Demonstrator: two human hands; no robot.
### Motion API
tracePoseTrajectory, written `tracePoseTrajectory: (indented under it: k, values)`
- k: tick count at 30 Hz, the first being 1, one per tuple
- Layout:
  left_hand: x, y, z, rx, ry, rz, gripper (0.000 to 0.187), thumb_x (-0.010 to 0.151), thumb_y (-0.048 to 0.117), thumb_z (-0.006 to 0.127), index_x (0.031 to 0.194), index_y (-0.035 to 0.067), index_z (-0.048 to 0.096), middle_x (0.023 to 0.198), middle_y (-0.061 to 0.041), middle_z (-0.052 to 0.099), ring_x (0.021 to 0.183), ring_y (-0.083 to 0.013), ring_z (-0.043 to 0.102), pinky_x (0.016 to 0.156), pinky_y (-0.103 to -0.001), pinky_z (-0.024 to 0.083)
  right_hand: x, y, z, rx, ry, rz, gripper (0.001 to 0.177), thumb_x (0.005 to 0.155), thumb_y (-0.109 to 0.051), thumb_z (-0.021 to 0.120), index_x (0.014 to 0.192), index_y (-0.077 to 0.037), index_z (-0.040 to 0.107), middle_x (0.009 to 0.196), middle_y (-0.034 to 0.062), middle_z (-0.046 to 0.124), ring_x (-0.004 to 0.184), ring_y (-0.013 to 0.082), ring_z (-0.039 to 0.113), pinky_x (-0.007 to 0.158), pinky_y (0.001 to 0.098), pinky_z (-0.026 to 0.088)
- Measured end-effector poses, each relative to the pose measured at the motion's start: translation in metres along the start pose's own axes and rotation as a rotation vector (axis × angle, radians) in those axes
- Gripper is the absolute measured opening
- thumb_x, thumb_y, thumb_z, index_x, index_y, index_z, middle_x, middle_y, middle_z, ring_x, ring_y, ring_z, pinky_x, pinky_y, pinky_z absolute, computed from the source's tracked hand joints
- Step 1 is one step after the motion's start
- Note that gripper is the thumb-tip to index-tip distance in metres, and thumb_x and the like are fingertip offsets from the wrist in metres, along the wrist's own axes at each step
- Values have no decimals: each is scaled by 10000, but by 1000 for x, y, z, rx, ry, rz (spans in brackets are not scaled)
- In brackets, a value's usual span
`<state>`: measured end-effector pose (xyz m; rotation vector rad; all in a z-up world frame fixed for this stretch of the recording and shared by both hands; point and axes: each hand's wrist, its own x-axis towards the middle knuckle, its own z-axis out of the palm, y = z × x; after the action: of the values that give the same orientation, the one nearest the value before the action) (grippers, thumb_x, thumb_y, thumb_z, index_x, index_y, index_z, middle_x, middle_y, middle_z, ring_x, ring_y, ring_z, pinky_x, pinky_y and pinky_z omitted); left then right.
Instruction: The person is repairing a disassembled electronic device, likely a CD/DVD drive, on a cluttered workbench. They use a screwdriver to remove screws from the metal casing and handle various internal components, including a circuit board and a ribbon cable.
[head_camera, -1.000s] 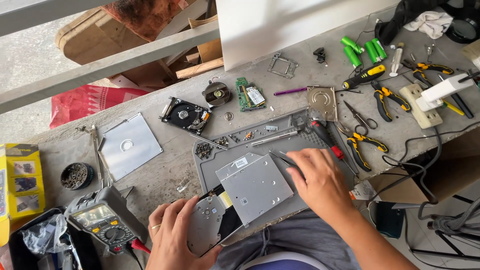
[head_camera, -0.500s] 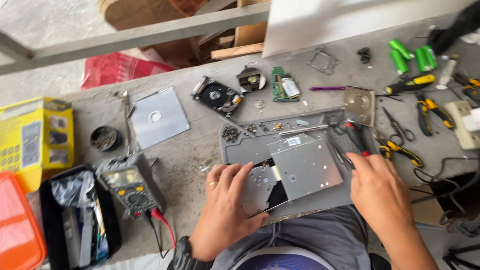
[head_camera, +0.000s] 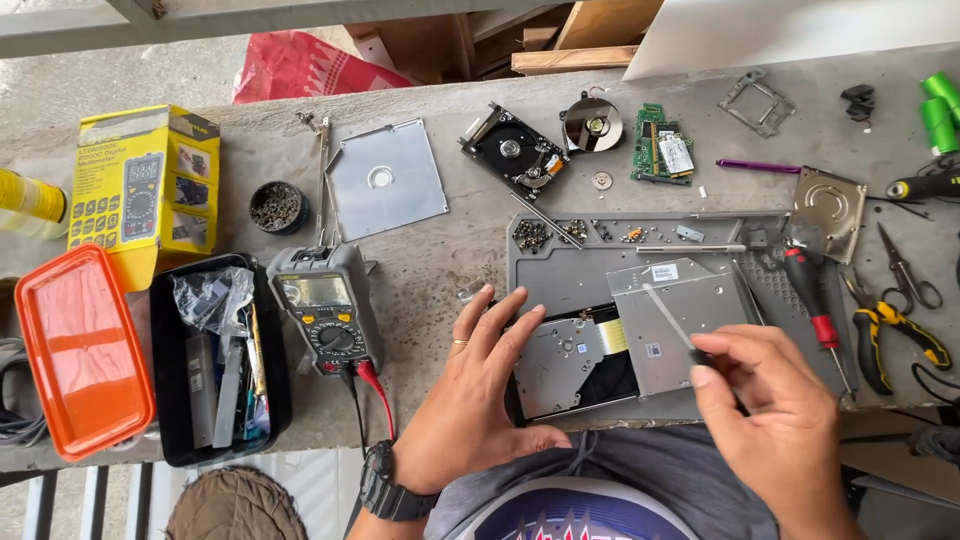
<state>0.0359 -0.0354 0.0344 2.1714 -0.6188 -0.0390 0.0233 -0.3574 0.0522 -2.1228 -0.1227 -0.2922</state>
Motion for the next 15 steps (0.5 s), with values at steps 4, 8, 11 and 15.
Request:
tracePoseTrajectory:
  k: [4, 8, 11, 15]
  values:
    - [-1, -1, -4, -34, 44, 6, 1158, 944, 665, 844, 1800, 85, 325, 1867, -225, 334, 1769, -504, 244, 1396, -709, 317, 11, -25, 17, 148, 34, 93, 265, 1012, 62, 808, 1274, 29, 787, 1231, 136, 812, 1024, 165, 783, 1014, 255, 656]
    - [0, -8, 1, -265, 296, -92, 725, 1069, 324, 775, 1673, 22, 512, 1747, -222, 517, 1646, -383, 514, 1353, -536, 449, 32, -17, 27, 347, 140, 151, 577, 988, 5, 833, 1522, -1, 614, 1197, 225, 820, 1113, 217, 817, 924, 263, 626]
    - [-1, -12, 6, -425, 413, -191, 508, 1126, 112, 655, 1618, 10, 576, 1673, -208, 584, 1569, -317, 615, 1278, -422, 580, 47, -17, 38, 562, 199, 118, 548, 1134, -68, 685, 1640, -56, 474, 1235, 242, 722, 1129, 288, 795, 876, 364, 679]
    - [-1, -13, 9, -294, 415, -182, 439, 1109, 16, 634, 1548, 14, 632, 1611, -206, 657, 1516, -329, 660, 1215, -403, 621, 60, -27, 45, 253, 37, -274, 454, 1245, 40, 485, 1637, -42, 270, 1243, 301, 646, 1024, 393, 850, 865, 421, 769]
